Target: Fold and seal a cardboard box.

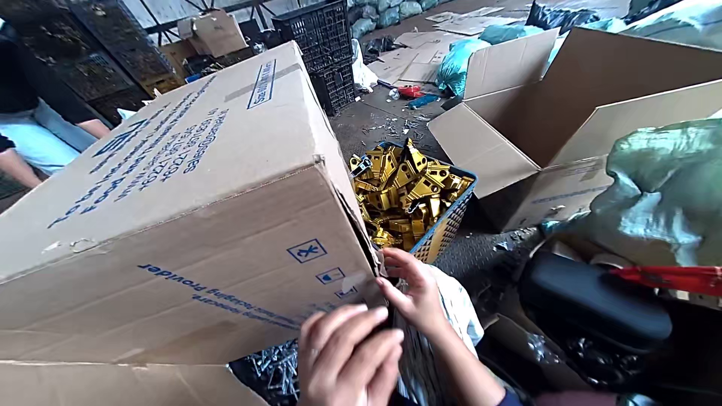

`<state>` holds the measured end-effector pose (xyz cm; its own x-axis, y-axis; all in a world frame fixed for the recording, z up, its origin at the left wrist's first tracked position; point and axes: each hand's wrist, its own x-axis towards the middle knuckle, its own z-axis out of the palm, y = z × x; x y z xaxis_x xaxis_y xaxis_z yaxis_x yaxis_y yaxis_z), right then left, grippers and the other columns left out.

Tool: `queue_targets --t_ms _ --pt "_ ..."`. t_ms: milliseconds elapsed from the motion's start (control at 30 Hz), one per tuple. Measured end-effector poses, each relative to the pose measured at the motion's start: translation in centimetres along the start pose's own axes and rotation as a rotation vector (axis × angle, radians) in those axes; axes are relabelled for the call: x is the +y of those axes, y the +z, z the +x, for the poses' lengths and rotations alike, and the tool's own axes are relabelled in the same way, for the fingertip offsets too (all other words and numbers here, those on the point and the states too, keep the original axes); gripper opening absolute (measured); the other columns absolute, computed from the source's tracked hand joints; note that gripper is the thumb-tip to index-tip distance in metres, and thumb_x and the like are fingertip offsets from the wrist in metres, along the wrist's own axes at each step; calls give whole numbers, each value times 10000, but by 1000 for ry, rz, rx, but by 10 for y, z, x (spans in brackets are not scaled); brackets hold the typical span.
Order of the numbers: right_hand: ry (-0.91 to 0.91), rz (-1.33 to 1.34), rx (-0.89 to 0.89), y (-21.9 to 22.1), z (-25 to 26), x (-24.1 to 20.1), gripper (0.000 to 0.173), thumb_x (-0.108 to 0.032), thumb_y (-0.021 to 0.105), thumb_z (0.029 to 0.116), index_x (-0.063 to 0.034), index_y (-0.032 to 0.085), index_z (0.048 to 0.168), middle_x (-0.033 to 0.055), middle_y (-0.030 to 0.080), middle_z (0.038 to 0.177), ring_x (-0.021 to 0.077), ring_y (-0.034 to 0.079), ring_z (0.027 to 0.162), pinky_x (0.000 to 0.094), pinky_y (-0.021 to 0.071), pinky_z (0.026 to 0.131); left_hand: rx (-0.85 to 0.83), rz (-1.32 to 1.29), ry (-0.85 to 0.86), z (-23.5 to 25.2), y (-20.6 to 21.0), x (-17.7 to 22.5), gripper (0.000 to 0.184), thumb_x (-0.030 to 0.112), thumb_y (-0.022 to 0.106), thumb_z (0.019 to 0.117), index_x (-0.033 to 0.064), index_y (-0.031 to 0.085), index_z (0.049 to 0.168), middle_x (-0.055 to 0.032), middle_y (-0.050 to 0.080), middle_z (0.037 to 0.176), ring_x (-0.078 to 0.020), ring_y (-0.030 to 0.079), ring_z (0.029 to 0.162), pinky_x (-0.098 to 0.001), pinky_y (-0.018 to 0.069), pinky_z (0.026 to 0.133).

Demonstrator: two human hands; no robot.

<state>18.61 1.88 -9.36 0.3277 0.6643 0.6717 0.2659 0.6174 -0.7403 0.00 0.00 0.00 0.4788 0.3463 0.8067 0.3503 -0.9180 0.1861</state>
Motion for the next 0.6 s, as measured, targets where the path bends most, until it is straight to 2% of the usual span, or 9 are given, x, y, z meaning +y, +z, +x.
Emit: queue_targets --t_ms 67,167,267,367,467,567,600 --pt "18 8 43 1 0 1 236 -63 600 996 84 683 1161 180 716 1172 186 739 983 335 649 817 48 30 3 7 22 -21 161 341 631 974 242 750 1018 36 725 1169 -147 614 1183 -379 452 1017" --pt "171 194 112 3 2 -1 212 -13 500 1034 76 683 1093 142 745 1091 191 754 942 343 658 776 98 132 -5 13 37 -47 207 389 650 958 225 742 1044 14 719 1146 -160 603 1151 -364 418 996" --pt "326 477 57 7 3 -4 213 -30 450 1054 53 643 1089 181 717 1166 288 740 1037 441 654 829 145 239 48 8 35 -75 266 473 649 950 239 713 1061 29 689 1103 -162 573 1108 -355 371 986" --pt "420 622 -29 25 0 -9 216 -47 424 1066 33 623 1092 197 695 1228 318 747 1018 455 660 800 215 275 37 -1 16 -94 252 455 622 951 227 716 1006 26 675 1010 -160 578 1056 -362 376 1003" --pt "384 588 -90 46 -5 -13 216 -17 454 1049 53 653 1091 177 699 1209 271 745 1012 408 660 807 231 294 -42 -9 2 -89 224 399 650 945 197 745 970 0 644 957 -162 570 996 -337 415 942" --pt "215 459 -131 58 -16 -14 198 3 520 1024 78 695 1079 197 694 1224 245 735 1044 386 656 841 203 294 -166 -19 -5 -66 197 303 675 942 135 778 953 -36 725 920 -128 649 846 -305 496 787" --pt "163 407 -139 60 -20 -15 198 -8 543 1018 75 711 1080 202 694 1228 236 732 1051 374 653 846 180 276 -222 -24 -7 -57 198 276 675 939 115 787 963 -43 758 930 -112 677 824 -303 513 768"
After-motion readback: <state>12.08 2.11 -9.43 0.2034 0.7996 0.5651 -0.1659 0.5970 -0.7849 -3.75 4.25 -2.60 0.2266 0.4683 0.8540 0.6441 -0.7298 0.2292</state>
